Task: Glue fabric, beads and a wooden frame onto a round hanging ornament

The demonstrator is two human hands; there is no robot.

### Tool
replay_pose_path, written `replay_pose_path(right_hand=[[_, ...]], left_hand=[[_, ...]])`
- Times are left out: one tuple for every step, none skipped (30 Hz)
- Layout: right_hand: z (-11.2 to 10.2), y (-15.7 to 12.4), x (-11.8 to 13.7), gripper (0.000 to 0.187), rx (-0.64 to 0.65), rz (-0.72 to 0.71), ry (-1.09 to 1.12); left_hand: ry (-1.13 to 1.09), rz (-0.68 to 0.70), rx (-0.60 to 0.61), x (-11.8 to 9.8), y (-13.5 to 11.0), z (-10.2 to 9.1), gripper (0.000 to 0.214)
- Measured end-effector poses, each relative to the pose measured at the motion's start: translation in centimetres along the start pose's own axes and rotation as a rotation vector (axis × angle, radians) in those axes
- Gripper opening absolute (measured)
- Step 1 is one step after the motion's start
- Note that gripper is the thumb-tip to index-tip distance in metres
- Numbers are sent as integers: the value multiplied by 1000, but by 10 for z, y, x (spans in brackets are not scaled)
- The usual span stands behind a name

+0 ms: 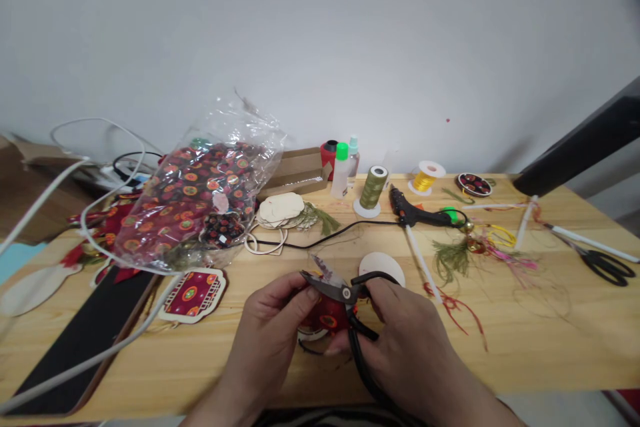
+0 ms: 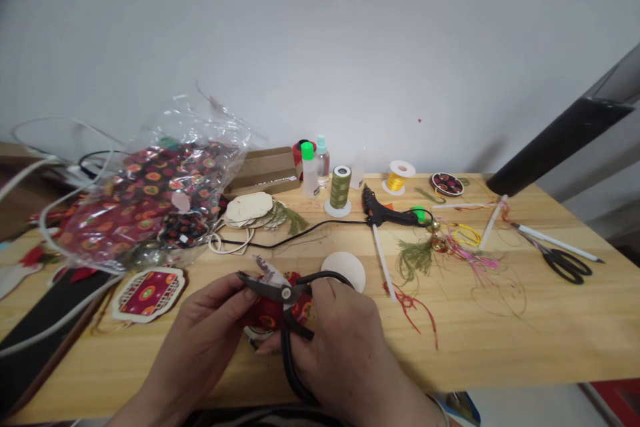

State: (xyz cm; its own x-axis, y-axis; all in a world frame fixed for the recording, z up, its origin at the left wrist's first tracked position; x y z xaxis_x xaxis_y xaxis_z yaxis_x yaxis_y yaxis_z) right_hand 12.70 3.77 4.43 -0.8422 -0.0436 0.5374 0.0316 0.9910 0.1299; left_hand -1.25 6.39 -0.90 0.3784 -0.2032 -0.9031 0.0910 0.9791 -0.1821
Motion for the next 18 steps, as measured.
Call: replay_pose_path(right_hand=[[1,0,-1,19,6,5,1],[1,0,-1,19,12,10,2],[2,0,-2,19,15,14,5],[2,0,-2,18,20,15,10],[2,0,-2,18,26,18,16],[2,0,-3,17,35,20,21],[2,0,-3,16,43,23,24],[2,-1,-3,16,51,25,27],[2,-1,-4,16,61,26,29],[2,0,-4,16,64,29,31],[1,0,-4,16,64,31,31],[1,0,-4,15,61,30,32],[0,0,-4,14,56,28,34],[0,1,-4,13,48,26,35],[0,1,-4,13,40,23,37],[0,2,-4,15,38,21,42],[1,2,-5,17,44,22,49],[3,4,-7,19,55,33,59]], left_hand=[[2,11,6,0,0,0,12],[8,26,11,-1,0,0,11],[17,42,16,-2,0,0,10],[24,58,19,-3,0,0,10],[30,73,19,-5,0,-1,9],[35,87,16,-6,0,-1,8],[41,96,10,-6,0,-2,8],[50,103,5,-7,0,-2,7],[62,111,7,-8,0,-2,7],[77,124,10,-10,0,-2,6],[94,135,15,-11,0,-1,6],[108,145,18,-12,0,-1,6],[117,154,15,-13,0,-1,6],[123,157,10,-14,0,-2,6],[129,155,5,-13,0,-3,8],[133,149,1,-12,0,-4,10],[134,136,2,-11,1,-4,12],[129,122,-4,-9,1,-5,13]])
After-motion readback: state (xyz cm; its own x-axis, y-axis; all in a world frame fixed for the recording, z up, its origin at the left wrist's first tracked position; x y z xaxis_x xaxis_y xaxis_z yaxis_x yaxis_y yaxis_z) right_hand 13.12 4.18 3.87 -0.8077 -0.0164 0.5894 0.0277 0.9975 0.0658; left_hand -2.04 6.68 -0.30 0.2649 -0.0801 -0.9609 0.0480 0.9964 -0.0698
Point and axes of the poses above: each hand's wrist, its own y-axis towards the middle knuckle, its own z-axis out of the palm, x = y × z, the point moved 9 cm from there along y, towards the middle knuckle, and after that the axes turned 10 degrees about z, right-handed, at the moved point
